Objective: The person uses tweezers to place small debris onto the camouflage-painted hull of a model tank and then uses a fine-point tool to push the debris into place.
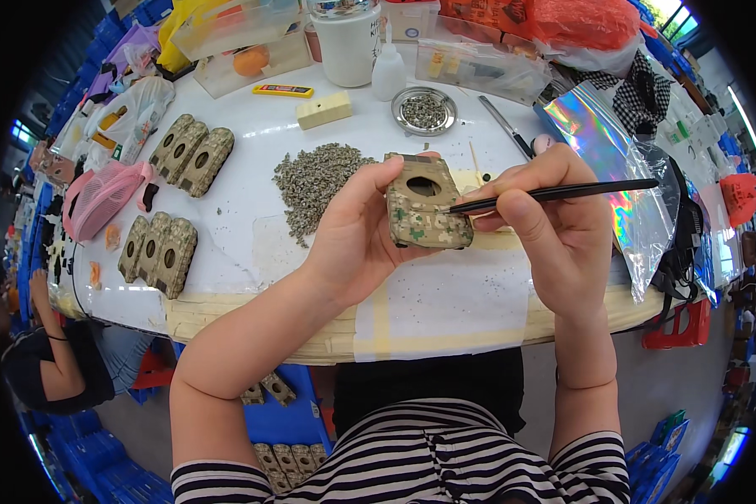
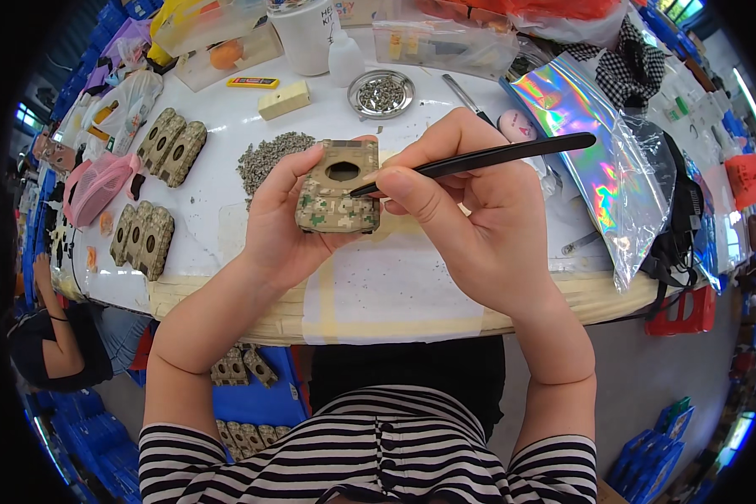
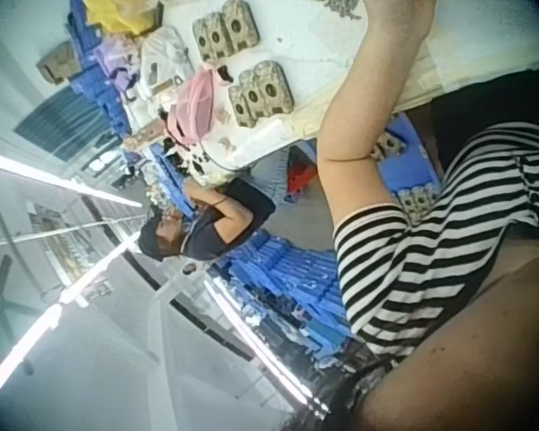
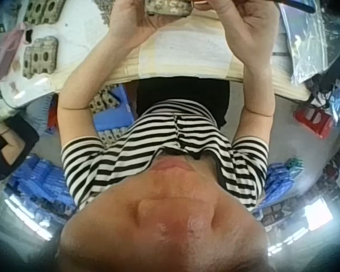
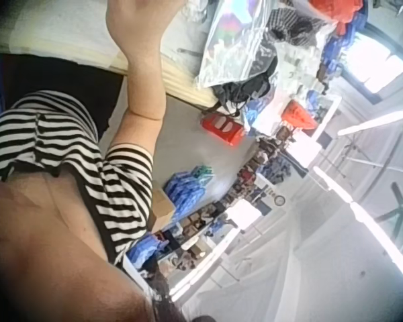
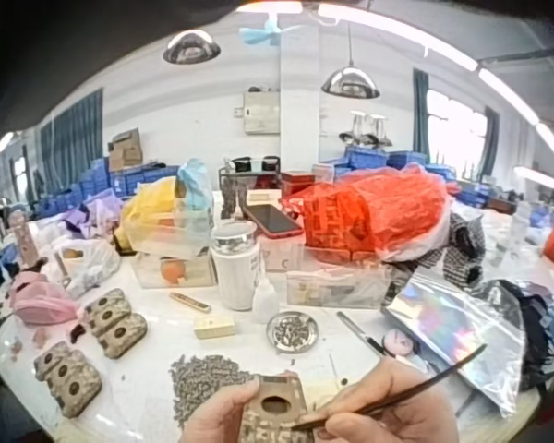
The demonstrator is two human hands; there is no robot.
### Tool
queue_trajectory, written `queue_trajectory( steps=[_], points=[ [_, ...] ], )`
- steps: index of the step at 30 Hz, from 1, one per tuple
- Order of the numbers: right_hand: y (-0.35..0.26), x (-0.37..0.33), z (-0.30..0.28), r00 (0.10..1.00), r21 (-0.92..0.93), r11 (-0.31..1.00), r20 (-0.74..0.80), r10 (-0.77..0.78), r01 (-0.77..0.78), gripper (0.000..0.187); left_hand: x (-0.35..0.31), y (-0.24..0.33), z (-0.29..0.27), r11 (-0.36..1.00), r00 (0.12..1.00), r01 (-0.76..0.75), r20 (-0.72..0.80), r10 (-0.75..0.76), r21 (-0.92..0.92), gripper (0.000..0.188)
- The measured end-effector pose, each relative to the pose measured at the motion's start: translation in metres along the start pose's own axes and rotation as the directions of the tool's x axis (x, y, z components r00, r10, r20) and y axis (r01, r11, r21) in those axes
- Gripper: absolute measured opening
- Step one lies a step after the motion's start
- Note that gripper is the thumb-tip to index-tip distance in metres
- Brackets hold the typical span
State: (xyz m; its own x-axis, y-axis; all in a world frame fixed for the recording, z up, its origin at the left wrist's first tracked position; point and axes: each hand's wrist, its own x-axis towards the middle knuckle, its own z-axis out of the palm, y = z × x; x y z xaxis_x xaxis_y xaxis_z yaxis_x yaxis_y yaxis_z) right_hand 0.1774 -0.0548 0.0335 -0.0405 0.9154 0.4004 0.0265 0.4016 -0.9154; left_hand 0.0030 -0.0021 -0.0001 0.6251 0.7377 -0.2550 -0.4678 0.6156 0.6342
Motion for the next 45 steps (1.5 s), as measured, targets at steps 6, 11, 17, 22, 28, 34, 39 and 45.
queue_trajectory(
  steps=[6,11,17,22,28,34,39,45],
  points=[
    [0.0014,0.0013,-0.0039,0.997,-0.114,0.992,0.067,-0.043,0.051,0.014,-0.0001,-0.0002,0.0004,1.0,1.0,0.001,0.007,-0.001,-0.005,0.052],
    [0.0017,0.0002,-0.0002,0.999,-0.06,0.998,0.008,-0.031,0.032,0.011,0.0003,0.0,-0.0013,1.0,1.0,0.002,0.02,-0.001,-0.007,0.052],
    [0.0031,0.0003,-0.0005,0.999,-0.051,0.998,-0.003,-0.043,0.043,0.01,0.0002,0.0007,-0.0026,1.0,0.999,0.014,0.035,-0.013,-0.016,0.046],
    [0.0034,-0.0003,0.0,0.999,-0.035,0.998,-0.017,-0.045,0.044,0.01,0.0009,0.001,-0.0029,1.0,0.998,0.02,0.055,-0.019,-0.021,0.043],
    [0.0027,-0.0008,0.0005,0.999,-0.012,0.999,-0.027,-0.03,0.03,0.01,0.0007,-0.0004,-0.0013,1.0,1.0,0.0,0.026,0.0,0.007,0.05],
    [0.0038,-0.0007,0.0011,0.999,-0.021,0.999,-0.025,-0.041,0.04,0.01,0.0004,-0.0001,-0.0003,1.0,1.0,-0.002,0.01,0.002,0.019,0.05],
    [0.004,-0.0005,0.0,0.999,-0.045,0.998,-0.013,-0.048,0.047,0.01,0.0005,0.0,-0.0009,1.0,1.0,0.002,0.012,-0.002,0.014,0.051],
    [0.0028,0.0004,-0.0044,0.993,-0.153,0.983,0.078,-0.086,0.097,0.014,0.0006,-0.0003,-0.0007,1.0,1.0,-0.006,0.026,0.006,0.009,0.051]
  ],
)
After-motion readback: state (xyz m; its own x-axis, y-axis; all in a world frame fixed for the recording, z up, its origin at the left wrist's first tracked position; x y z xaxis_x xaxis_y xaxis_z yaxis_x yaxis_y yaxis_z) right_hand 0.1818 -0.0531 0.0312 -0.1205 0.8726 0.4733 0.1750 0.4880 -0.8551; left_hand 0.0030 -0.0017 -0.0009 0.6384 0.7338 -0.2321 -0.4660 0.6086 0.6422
